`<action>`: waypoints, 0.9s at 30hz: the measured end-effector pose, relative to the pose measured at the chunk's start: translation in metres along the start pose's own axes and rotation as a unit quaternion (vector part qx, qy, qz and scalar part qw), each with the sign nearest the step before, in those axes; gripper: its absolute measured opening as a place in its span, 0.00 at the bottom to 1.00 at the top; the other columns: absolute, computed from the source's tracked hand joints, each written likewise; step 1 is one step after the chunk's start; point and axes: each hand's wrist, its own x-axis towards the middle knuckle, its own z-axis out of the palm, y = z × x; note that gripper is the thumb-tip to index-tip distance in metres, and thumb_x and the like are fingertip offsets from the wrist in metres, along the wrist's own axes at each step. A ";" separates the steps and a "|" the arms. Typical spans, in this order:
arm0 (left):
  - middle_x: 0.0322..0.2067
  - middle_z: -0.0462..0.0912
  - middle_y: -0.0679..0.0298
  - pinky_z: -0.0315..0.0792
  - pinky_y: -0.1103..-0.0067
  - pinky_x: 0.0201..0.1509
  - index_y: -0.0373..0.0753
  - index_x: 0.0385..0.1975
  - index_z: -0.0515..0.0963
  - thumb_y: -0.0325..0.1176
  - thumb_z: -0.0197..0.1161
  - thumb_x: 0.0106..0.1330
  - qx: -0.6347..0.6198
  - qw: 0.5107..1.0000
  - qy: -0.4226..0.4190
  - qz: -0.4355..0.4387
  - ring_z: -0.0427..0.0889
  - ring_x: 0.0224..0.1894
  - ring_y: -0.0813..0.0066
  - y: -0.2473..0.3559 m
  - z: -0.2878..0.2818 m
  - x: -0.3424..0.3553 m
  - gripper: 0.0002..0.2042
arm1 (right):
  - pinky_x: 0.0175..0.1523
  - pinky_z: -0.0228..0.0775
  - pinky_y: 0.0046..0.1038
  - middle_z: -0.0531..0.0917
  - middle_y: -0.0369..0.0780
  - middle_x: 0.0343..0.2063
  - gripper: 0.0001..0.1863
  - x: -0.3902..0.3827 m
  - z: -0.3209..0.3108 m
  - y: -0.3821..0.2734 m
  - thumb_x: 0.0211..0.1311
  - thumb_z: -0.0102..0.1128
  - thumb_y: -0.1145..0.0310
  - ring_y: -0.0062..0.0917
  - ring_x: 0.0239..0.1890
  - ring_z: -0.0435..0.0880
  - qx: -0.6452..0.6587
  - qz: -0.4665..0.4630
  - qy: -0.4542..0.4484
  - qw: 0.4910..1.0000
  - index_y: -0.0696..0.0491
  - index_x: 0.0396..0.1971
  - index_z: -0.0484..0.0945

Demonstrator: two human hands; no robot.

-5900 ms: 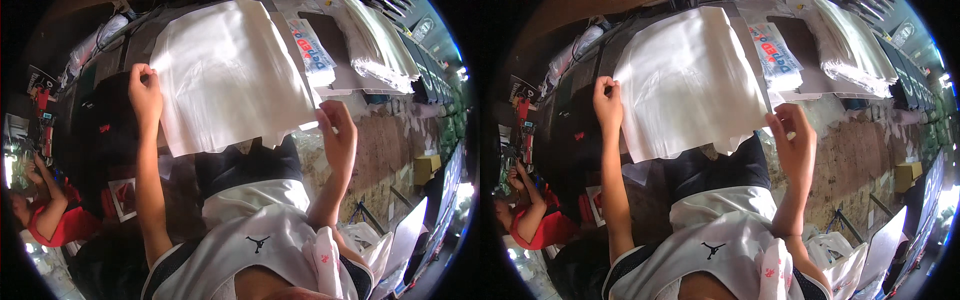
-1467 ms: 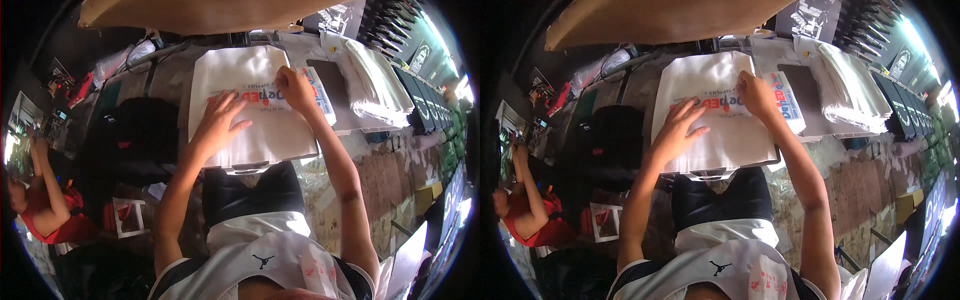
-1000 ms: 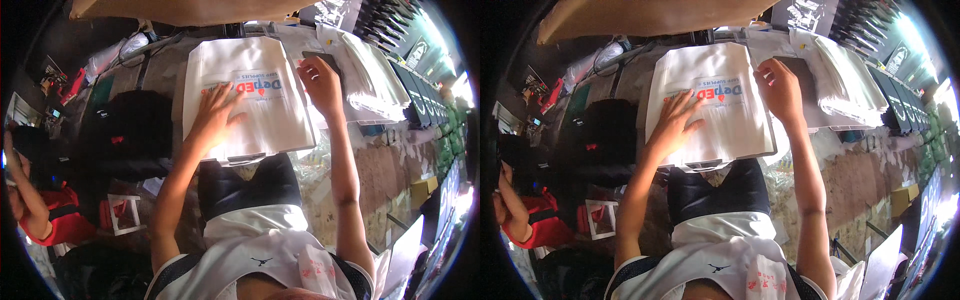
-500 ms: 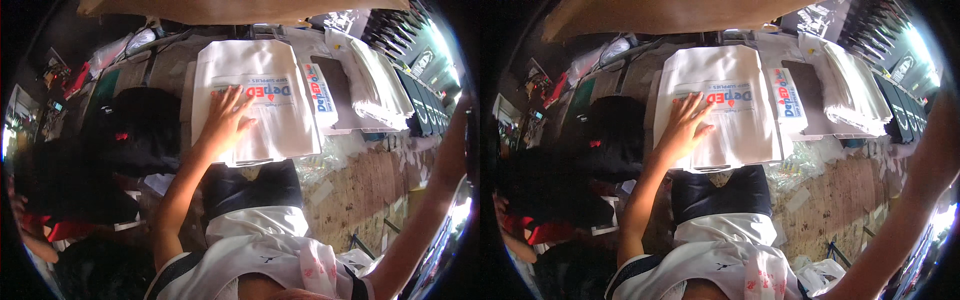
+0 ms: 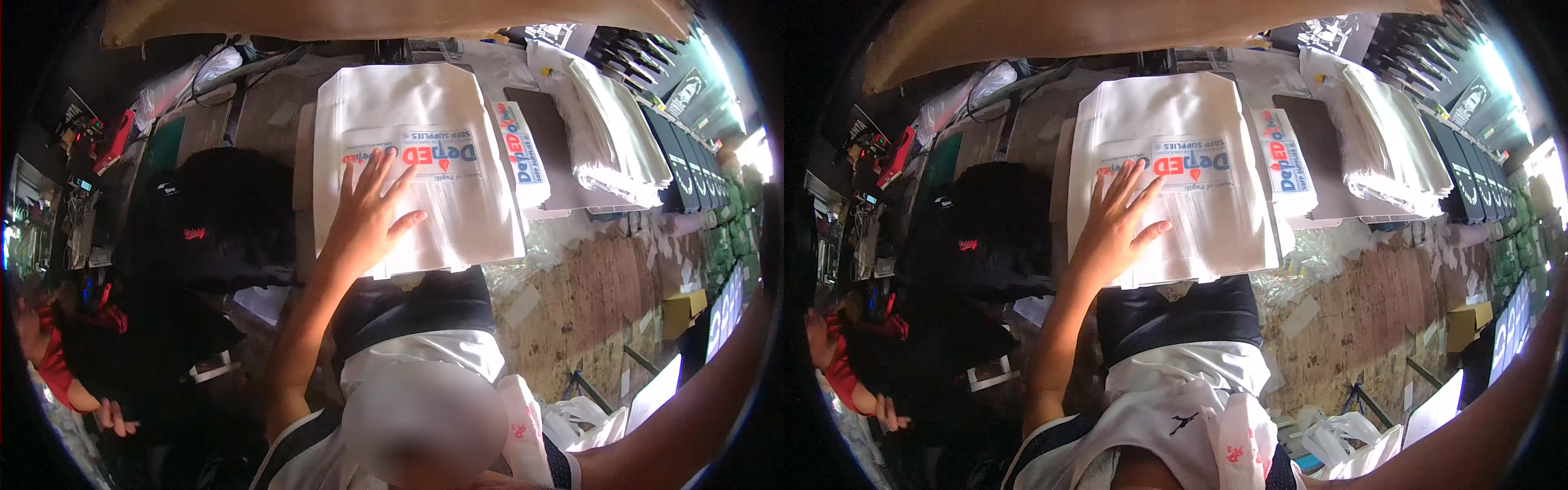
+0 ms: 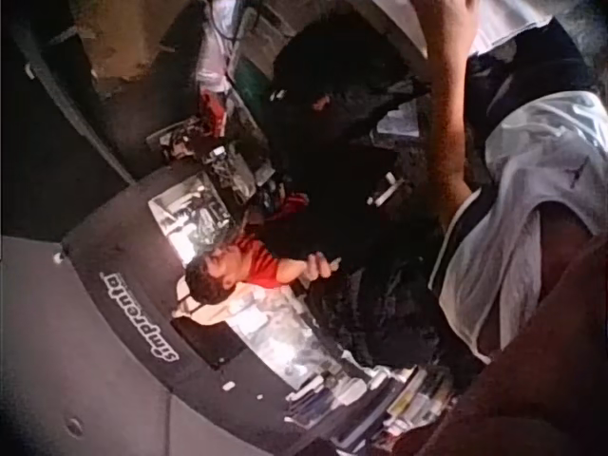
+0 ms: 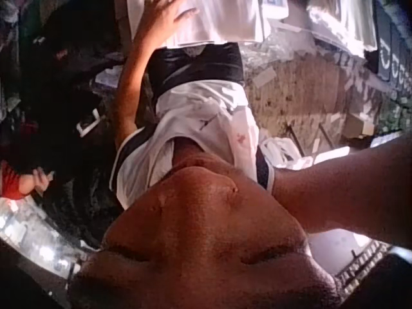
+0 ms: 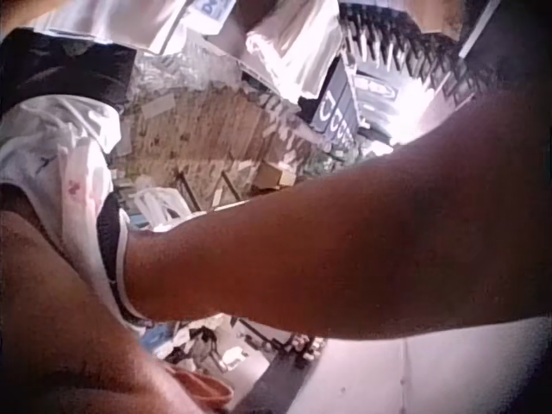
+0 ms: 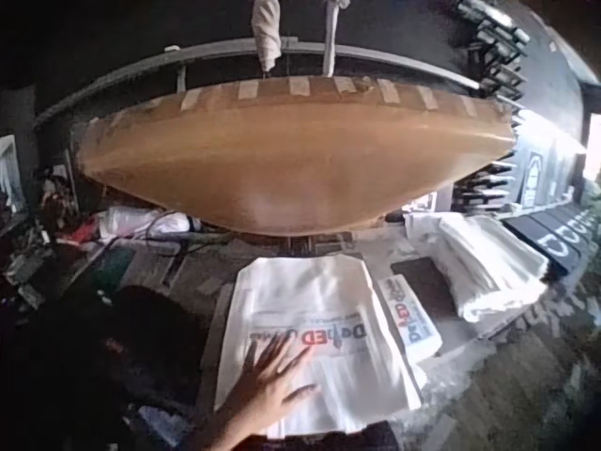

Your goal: The person places white tote bags onto a screen printing press, applies a printed design using a manual screen press, and then removes and stacks the bags.

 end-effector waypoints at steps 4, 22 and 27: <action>0.80 0.65 0.52 0.47 0.50 0.87 0.43 0.78 0.70 0.49 0.64 0.79 -0.066 0.997 0.025 -0.021 0.58 0.84 0.50 0.010 -0.015 -0.004 0.32 | 0.46 0.81 0.34 0.89 0.44 0.39 0.17 0.028 0.012 0.008 0.70 0.63 0.69 0.33 0.40 0.89 -0.047 0.014 -0.031 0.998 0.56 0.55 0.83; 0.46 0.91 0.52 0.85 0.67 0.47 0.32 0.46 0.88 0.54 0.56 0.84 -0.344 0.877 -0.126 0.310 0.90 0.43 0.61 0.014 -0.245 -0.106 0.27 | 0.45 0.83 0.41 0.90 0.47 0.41 0.22 0.052 0.084 -0.194 0.73 0.59 0.63 0.40 0.42 0.92 0.053 -0.450 0.091 0.887 0.53 0.64 0.82; 0.51 0.88 0.53 0.76 0.70 0.66 0.27 0.55 0.82 0.35 0.48 0.86 -0.252 0.939 0.194 0.127 0.87 0.55 0.64 0.055 -0.204 -0.025 0.18 | 0.46 0.79 0.49 0.89 0.49 0.37 0.16 -0.004 0.219 -0.227 0.76 0.57 0.62 0.49 0.40 0.89 0.176 -0.399 -0.003 0.900 0.51 0.55 0.85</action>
